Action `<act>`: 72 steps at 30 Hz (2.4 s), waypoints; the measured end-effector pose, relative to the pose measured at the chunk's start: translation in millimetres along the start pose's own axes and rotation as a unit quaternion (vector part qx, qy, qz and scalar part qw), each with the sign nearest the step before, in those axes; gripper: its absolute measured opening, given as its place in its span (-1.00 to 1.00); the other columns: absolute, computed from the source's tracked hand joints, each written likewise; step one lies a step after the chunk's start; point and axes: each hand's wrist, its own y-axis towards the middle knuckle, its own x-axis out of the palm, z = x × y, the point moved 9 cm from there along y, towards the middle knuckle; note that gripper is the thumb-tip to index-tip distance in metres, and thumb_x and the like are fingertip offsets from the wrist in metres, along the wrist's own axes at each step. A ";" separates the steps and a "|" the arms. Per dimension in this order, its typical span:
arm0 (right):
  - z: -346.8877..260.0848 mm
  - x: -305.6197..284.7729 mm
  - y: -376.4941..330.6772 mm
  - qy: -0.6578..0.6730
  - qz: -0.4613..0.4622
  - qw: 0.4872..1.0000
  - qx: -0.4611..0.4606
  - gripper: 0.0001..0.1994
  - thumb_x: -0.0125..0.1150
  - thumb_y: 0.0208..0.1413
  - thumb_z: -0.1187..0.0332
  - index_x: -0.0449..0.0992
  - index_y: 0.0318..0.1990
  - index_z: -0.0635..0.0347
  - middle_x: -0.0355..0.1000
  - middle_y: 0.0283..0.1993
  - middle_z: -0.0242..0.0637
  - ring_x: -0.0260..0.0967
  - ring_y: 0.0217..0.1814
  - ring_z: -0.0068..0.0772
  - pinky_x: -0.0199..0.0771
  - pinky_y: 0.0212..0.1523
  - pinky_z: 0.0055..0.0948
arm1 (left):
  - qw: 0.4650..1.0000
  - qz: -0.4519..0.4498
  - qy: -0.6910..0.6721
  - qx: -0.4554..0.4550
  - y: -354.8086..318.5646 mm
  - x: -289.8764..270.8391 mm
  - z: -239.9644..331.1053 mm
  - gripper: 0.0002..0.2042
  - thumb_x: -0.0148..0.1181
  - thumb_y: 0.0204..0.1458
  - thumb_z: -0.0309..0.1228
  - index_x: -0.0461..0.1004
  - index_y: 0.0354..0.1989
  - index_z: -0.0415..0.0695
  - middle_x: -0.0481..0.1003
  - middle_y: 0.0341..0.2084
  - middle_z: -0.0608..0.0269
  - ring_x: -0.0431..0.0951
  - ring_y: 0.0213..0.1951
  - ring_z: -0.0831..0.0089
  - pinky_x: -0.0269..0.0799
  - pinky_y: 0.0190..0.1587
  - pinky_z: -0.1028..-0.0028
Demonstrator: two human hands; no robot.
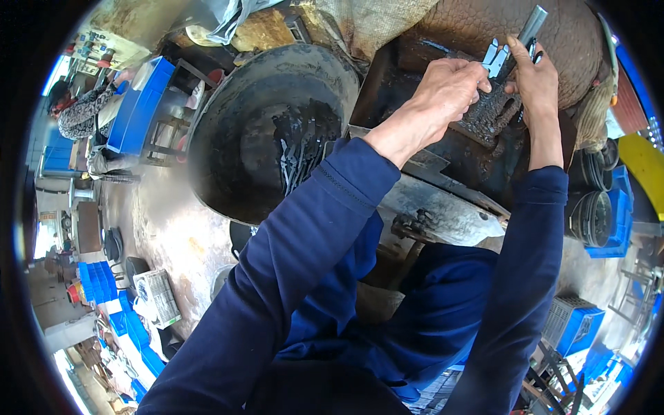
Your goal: The worker is grinding, measuring, and inspecting small metal components at a industrial workstation.
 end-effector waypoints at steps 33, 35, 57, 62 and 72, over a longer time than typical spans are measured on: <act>-21.0 -23.5 -114.1 0.007 -0.179 0.983 0.034 -0.76 0.30 0.16 0.35 0.59 -0.04 0.20 0.51 -0.30 -0.47 0.18 -0.59 -0.77 0.24 -0.63 -0.67 | 0.980 0.044 0.144 0.130 -13.8 -18.3 38.9 -0.76 0.22 0.05 -0.28 0.62 -0.39 -0.24 0.49 -0.69 0.33 0.38 -0.59 0.62 0.24 -0.50 0.50; -23.7 -26.3 -139.7 -0.032 -0.224 0.973 0.037 -0.74 0.32 0.08 0.47 0.59 -0.05 0.20 0.53 -0.28 -0.44 0.29 -0.55 -0.75 0.29 -0.60 -0.68 | 0.969 0.023 0.192 0.155 -9.0 -14.8 34.1 -0.75 0.26 0.03 -0.26 0.64 -0.41 -0.24 0.57 -0.62 0.25 0.42 -0.55 0.57 0.30 -0.46 0.51; 3.7 -25.3 -175.1 -0.052 -0.225 0.965 0.128 -0.81 0.16 0.25 0.40 0.55 -0.06 0.29 0.55 -0.19 -0.28 0.39 -0.50 -0.63 0.45 -0.54 -0.59 | 0.825 -0.103 0.552 0.056 22.7 -42.7 -31.7 -0.72 0.22 0.13 -0.27 0.59 -0.11 -0.20 0.57 -0.41 -0.09 0.60 -0.30 0.13 0.45 -0.18 0.24; 7.4 -28.9 -159.6 0.081 -0.137 0.977 0.142 -0.73 0.14 0.27 0.37 0.49 0.01 0.39 0.56 -0.16 -0.21 0.34 -0.50 -0.64 0.47 -0.56 -0.58 | 0.878 -0.048 0.465 0.105 20.3 -36.5 0.0 -0.77 0.18 0.16 -0.30 0.61 -0.21 -0.22 0.60 -0.49 0.34 0.47 -0.49 0.49 0.38 -0.36 0.45; -2.9 -19.7 -137.8 0.341 -0.005 0.932 0.123 -0.77 0.22 0.25 0.36 0.50 -0.01 0.28 0.50 -0.41 -0.36 0.11 -0.64 -0.68 0.37 -0.60 -0.55 | 0.977 -0.180 0.106 -0.030 -35.0 23.6 5.0 -0.79 0.18 0.21 -0.28 0.57 -0.26 -0.19 0.48 -0.60 0.42 0.14 -0.70 0.75 -0.04 -0.64 0.62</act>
